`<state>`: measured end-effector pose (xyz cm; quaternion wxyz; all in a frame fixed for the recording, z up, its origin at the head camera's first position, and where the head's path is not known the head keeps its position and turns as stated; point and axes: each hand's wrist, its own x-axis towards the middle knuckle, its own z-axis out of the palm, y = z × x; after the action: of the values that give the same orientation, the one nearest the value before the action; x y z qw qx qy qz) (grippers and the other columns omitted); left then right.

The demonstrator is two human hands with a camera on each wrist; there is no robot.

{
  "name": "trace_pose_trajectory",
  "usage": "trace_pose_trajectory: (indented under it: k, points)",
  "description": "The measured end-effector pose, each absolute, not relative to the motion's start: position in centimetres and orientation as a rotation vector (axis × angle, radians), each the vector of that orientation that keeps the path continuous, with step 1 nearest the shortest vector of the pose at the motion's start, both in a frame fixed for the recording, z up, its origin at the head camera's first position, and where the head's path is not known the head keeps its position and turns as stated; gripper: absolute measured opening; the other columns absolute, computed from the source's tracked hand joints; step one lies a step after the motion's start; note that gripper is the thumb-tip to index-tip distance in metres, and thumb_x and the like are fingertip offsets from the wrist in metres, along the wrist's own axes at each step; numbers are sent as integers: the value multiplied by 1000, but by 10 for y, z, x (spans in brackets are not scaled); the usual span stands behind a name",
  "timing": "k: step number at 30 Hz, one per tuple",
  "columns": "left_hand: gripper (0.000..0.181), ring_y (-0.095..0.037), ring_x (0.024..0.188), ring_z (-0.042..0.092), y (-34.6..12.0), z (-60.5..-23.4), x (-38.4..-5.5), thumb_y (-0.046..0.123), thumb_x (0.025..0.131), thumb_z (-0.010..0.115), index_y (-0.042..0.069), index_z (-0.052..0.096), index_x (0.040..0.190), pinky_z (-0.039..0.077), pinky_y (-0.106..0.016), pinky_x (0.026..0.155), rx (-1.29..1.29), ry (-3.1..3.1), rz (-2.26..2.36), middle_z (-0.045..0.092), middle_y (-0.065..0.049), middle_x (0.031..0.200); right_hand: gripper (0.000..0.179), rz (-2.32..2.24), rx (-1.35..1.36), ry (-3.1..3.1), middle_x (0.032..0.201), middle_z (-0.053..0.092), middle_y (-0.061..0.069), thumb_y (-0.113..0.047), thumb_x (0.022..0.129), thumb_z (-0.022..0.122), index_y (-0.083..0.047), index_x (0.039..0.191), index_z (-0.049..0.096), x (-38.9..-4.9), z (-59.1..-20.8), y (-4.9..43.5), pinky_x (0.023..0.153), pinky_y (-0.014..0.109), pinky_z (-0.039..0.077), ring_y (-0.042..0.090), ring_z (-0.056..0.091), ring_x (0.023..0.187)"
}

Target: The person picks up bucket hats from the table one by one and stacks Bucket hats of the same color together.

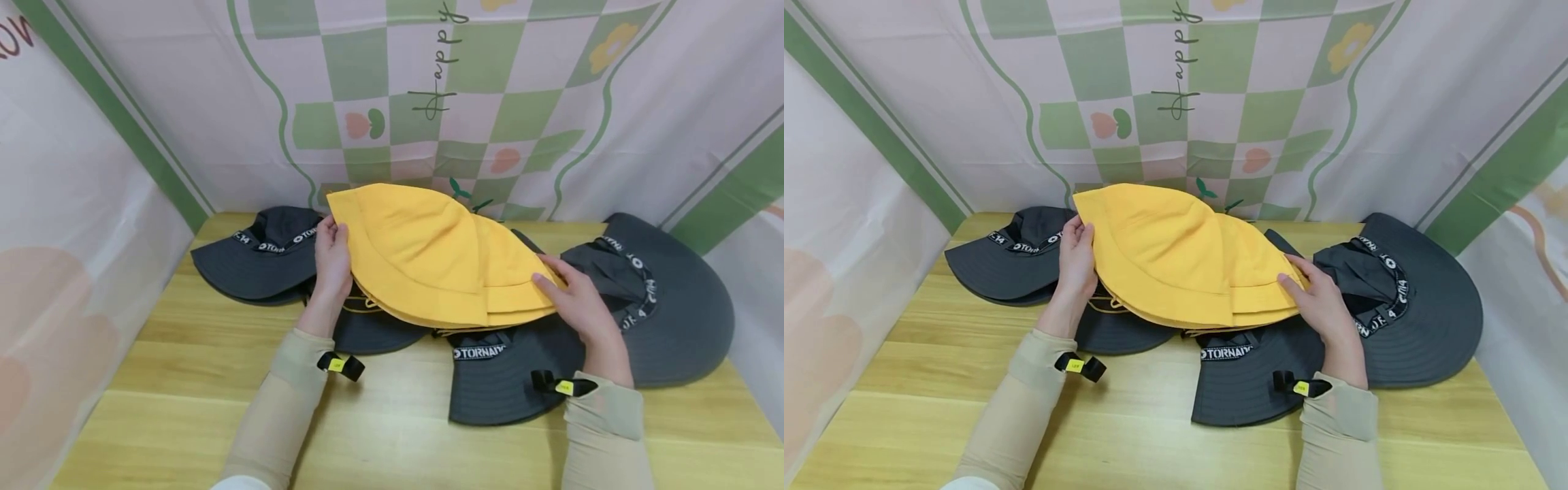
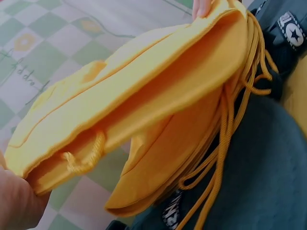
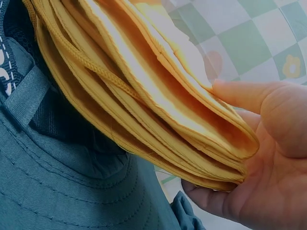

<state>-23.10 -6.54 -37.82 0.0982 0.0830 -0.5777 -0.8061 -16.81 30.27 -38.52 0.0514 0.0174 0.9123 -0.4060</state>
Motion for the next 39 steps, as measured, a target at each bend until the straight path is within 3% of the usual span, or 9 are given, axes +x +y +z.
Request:
trace_pose_trajectory:
  k: [21,29,39]
  points:
    - [40,-25,144,41,-35,-393,-229,5,107,30,7,21,147,38,-35,117,364,-1567,-2607,34,-17,155,77,-1232,13,2721,163,18,30,-52,103,45,-6,159,21,-169,-385,301,115,69,21,52,17,149]
    - [44,-26,146,36,-21,-398,-225,-3,104,29,8,15,144,36,-37,119,381,-1530,-2702,25,-17,158,83,-1239,11,2734,163,21,27,-52,97,57,-9,159,24,-168,-383,301,114,69,23,51,20,148]
    - [48,-26,143,38,-5,-403,-218,-6,99,33,8,17,142,36,-39,118,399,-1529,-2734,26,-15,156,95,-1168,25,2745,164,19,26,-54,91,67,-12,161,19,-167,-379,297,114,69,24,51,19,149]
